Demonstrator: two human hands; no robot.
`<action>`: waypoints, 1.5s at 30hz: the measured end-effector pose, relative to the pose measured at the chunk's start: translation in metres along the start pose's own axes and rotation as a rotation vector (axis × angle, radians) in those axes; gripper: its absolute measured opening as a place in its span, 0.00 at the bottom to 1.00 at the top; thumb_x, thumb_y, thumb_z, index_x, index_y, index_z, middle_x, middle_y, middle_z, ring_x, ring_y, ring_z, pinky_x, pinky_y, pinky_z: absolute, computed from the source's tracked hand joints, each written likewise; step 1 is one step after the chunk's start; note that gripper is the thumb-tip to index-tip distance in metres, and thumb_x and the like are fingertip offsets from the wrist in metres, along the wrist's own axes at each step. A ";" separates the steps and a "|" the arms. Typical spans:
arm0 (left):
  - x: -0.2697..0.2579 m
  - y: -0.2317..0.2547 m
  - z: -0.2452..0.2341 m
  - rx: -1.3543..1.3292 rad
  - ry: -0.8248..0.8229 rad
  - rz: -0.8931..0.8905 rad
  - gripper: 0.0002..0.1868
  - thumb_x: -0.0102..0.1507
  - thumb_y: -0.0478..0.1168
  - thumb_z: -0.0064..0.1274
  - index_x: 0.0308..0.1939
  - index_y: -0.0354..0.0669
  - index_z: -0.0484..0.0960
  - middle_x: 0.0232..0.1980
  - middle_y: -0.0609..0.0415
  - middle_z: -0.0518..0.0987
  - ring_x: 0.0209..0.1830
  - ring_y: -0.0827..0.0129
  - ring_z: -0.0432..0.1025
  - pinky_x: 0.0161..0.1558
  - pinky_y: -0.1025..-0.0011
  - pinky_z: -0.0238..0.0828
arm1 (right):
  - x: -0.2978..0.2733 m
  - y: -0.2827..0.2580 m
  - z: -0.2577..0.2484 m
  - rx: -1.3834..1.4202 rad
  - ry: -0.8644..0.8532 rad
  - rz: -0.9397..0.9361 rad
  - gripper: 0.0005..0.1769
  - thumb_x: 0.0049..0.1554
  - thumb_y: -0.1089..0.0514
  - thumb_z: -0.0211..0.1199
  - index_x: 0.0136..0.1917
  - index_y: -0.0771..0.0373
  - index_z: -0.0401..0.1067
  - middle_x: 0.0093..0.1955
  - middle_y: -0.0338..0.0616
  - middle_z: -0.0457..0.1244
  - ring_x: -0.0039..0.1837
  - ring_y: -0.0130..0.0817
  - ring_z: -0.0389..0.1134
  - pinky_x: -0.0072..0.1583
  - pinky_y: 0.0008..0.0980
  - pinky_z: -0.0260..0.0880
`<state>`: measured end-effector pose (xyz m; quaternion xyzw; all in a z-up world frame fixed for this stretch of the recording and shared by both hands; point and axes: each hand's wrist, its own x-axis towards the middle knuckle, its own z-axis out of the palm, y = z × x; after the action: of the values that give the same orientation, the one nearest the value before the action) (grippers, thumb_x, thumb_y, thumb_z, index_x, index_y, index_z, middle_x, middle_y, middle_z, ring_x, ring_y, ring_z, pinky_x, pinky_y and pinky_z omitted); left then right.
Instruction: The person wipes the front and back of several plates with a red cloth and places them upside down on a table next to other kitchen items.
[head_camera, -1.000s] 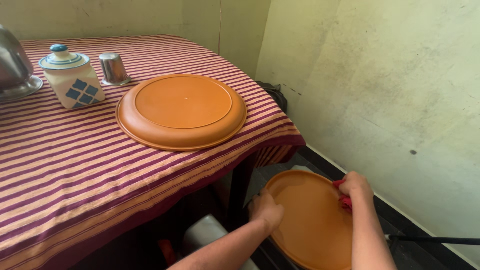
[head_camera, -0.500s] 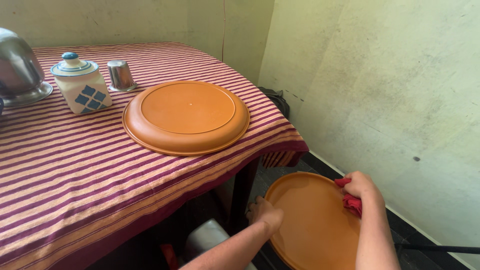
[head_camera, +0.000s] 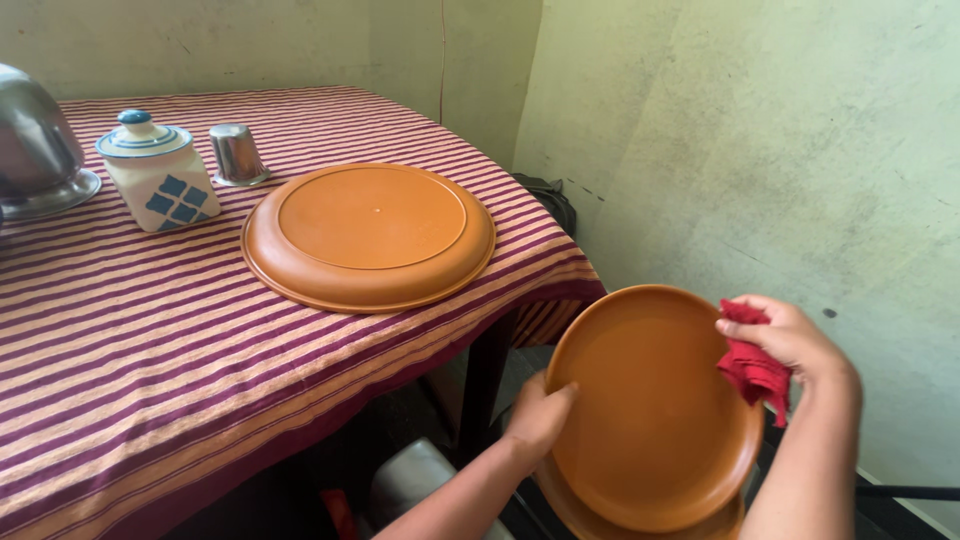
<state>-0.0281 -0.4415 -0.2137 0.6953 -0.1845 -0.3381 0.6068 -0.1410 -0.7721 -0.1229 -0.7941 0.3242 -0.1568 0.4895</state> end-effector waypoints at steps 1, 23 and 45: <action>-0.004 0.006 -0.001 -0.225 -0.144 0.029 0.27 0.68 0.51 0.42 0.70 0.46 0.71 0.57 0.49 0.82 0.54 0.62 0.79 0.56 0.59 0.77 | -0.007 -0.013 -0.003 0.009 0.037 -0.053 0.18 0.54 0.59 0.70 0.58 0.63 0.76 0.52 0.43 0.71 0.52 0.32 0.71 0.53 0.37 0.72; -0.141 0.113 -0.144 -0.520 0.159 0.446 0.22 0.70 0.51 0.38 0.56 0.40 0.77 0.39 0.51 0.81 0.32 0.68 0.77 0.29 0.68 0.77 | -0.085 -0.220 0.108 0.884 0.058 -0.564 0.41 0.71 0.32 0.29 0.65 0.64 0.74 0.50 0.45 0.66 0.50 0.41 0.67 0.55 0.45 0.72; -0.243 0.105 -0.326 -0.746 0.532 0.591 0.29 0.68 0.53 0.38 0.67 0.38 0.71 0.58 0.45 0.78 0.56 0.62 0.72 0.60 0.62 0.68 | -0.248 -0.346 0.405 -0.566 -0.142 -1.469 0.37 0.66 0.43 0.45 0.83 0.58 0.47 0.83 0.58 0.46 0.83 0.52 0.44 0.78 0.48 0.41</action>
<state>0.0435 -0.0654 -0.0412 0.4128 -0.0799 -0.0081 0.9073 0.0294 -0.2254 0.0073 -0.9075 -0.2876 -0.3004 0.0598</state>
